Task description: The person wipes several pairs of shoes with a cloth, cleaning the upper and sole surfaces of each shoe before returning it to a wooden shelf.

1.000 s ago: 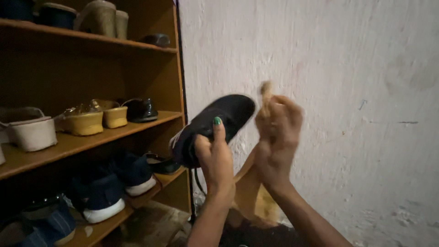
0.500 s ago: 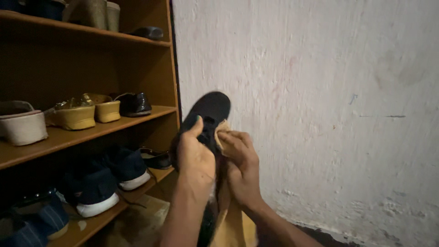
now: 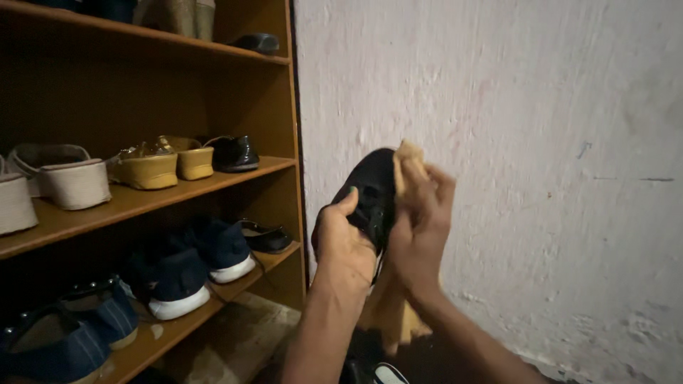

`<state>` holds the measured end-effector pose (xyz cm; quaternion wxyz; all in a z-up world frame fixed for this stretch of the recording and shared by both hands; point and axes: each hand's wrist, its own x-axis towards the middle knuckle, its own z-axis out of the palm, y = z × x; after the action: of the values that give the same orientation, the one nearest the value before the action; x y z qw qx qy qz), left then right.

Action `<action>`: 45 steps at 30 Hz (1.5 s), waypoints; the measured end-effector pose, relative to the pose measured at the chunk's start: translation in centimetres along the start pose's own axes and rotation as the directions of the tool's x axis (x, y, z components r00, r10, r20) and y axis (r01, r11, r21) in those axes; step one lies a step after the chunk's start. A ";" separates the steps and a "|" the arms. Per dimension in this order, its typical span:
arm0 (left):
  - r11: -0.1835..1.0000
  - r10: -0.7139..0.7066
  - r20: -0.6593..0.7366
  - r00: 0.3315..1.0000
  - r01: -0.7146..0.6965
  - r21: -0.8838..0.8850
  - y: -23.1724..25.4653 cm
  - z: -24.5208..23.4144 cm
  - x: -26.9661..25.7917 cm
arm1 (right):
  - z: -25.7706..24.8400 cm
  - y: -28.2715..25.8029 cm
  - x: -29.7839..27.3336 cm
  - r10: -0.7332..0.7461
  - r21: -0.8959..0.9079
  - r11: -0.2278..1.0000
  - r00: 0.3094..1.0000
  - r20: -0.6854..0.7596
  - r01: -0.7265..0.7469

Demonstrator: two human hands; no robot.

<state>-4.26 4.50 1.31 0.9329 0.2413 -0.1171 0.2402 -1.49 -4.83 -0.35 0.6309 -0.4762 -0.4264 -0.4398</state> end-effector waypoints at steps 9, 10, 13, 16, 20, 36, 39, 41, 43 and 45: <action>0.937 0.264 -0.115 0.958 -0.283 -0.206 -0.2 -4.2 6.9 | 1.6 5.5 -7.3 0.484 0.134 0.797 0.756 0.441 -0.588; 0.932 0.278 -0.139 0.951 -0.301 -0.199 -0.3 -4.9 7.0 | 1.6 5.7 -7.1 0.557 0.092 0.733 0.672 0.489 -0.674; 0.929 0.301 -0.230 0.925 -0.339 -0.147 -0.1 -6.3 6.9 | -0.5 5.6 -5.5 0.625 -0.092 0.544 0.330 0.707 -0.834; 0.926 0.313 -0.355 0.881 -0.366 -0.092 -1.2 -7.3 6.0 | -1.1 6.0 -6.6 0.604 -0.289 0.598 0.184 0.776 -0.747; 0.926 0.328 -0.473 0.818 -0.377 -0.009 -2.1 -9.3 4.1 | 0.2 8.3 -9.2 0.516 -0.363 0.766 0.171 0.839 -0.530; 0.904 0.371 -0.747 0.552 -0.397 0.156 -1.2 -15.4 -1.5 | 2.1 7.2 -14.6 0.254 -0.061 0.854 0.312 0.916 -0.517; 0.895 0.383 -0.794 0.472 -0.402 0.192 -0.6 -17.5 -3.1 | 2.9 6.4 -17.3 0.270 -0.077 0.769 0.212 0.939 -0.635; 0.885 0.389 -0.831 0.397 -0.413 0.216 0.1 -18.5 -4.1 | 3.7 5.1 -18.5 0.244 -0.042 0.726 0.200 0.949 -0.686; 0.878 0.394 -0.853 0.344 -0.414 0.238 0.7 -19.6 -5.4 | 4.8 3.9 -19.2 0.319 -0.186 0.740 0.095 0.943 -0.647; 0.869 0.407 -0.862 0.303 -0.418 0.263 1.7 -20.2 -6.5 | 5.6 3.0 -19.7 0.279 -0.177 0.747 0.060 0.958 -0.640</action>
<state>-8.56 13.50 -17.53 0.7553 0.0321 0.3388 0.5601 -4.19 4.08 -18.84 0.4047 -0.6486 -0.5976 0.2418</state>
